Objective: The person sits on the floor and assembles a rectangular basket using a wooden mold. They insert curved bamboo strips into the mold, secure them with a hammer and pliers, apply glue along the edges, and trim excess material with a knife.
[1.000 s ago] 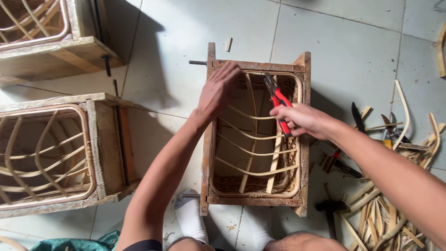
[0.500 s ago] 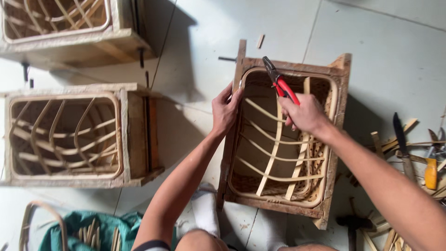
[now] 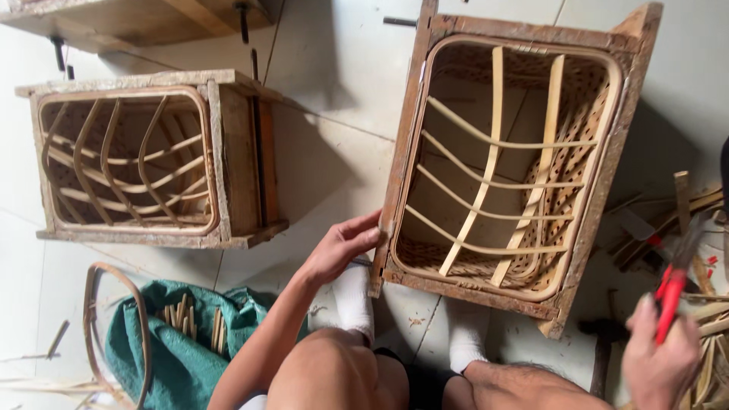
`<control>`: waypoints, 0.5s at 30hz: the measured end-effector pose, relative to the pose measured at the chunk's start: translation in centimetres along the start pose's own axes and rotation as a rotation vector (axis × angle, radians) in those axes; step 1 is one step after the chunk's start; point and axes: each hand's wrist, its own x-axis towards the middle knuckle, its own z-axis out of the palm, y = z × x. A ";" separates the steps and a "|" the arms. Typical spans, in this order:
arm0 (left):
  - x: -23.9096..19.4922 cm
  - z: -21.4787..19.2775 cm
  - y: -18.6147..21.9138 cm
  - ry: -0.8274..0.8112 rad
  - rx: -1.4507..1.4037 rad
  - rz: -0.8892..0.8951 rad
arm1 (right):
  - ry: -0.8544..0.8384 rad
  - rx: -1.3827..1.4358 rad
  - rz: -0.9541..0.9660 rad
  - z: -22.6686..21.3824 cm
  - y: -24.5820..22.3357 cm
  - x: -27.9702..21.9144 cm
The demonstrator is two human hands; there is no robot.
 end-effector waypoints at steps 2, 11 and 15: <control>-1.4 1.3 -1.2 0.017 0.120 0.100 | -0.053 -0.116 -0.013 1.4 2.2 -5.1; -1.5 4.9 -1.5 0.248 0.263 0.127 | -0.567 0.195 0.103 3.1 4.4 -10.6; -1.7 4.7 -1.9 0.287 0.214 0.091 | -0.740 0.273 0.078 3.2 2.4 -9.9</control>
